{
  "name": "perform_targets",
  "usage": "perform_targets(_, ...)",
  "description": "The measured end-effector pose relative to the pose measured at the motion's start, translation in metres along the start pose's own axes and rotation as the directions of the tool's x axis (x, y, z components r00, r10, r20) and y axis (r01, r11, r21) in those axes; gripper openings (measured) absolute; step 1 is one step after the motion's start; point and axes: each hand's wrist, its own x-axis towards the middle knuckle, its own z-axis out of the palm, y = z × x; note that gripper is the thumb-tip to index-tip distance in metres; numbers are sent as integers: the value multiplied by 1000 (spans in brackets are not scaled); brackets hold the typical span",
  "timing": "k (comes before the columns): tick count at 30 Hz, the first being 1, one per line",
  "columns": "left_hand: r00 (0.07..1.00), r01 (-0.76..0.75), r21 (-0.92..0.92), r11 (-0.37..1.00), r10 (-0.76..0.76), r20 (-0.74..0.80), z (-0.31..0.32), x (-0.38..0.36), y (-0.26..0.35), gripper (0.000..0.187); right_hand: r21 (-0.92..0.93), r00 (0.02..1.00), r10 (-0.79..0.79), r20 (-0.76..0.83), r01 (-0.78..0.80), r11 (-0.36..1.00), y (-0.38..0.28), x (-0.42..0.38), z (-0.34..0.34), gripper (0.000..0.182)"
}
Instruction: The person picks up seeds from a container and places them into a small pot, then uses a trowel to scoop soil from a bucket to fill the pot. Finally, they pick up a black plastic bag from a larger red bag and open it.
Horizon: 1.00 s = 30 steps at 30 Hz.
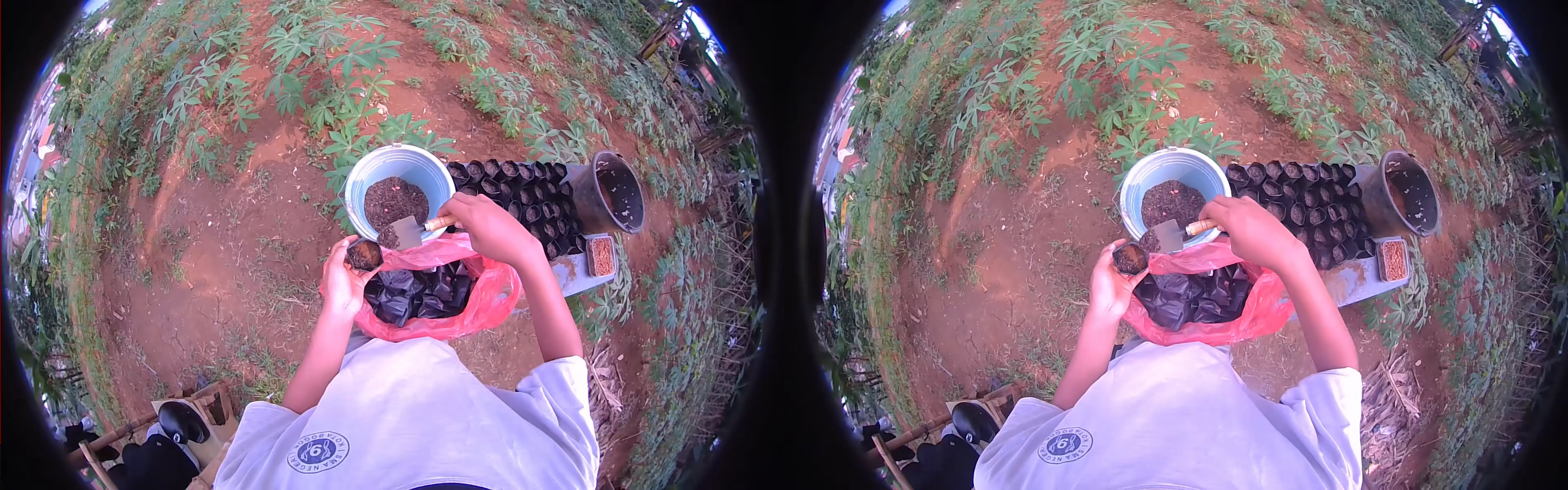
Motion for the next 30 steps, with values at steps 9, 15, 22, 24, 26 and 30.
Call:
perform_targets(9,998,-7,32,999,5,69,-4,-12,-1,32,-130,992,-102,79,112,985,-19,7,27,36)
perform_targets(15,998,-43,-30,999,42,-43,-5,-15,-1,19,-201,979,-189,71,200,959,-26,13,36,27)
perform_targets(22,997,-22,22,1000,23,-73,-4,-15,-8,29,-274,973,-206,104,227,935,-37,14,33,21)
perform_targets(24,997,-6,24,1000,8,-76,1,-19,-8,28,-280,969,-220,110,243,929,-38,13,32,18)
perform_targets(26,997,-4,18,1000,6,-76,4,-20,-8,28,-265,972,-181,151,216,940,-42,11,29,28)
perform_targets(30,997,-40,-18,999,38,-68,3,-16,-14,27,-253,968,-151,199,200,947,-43,8,27,38)
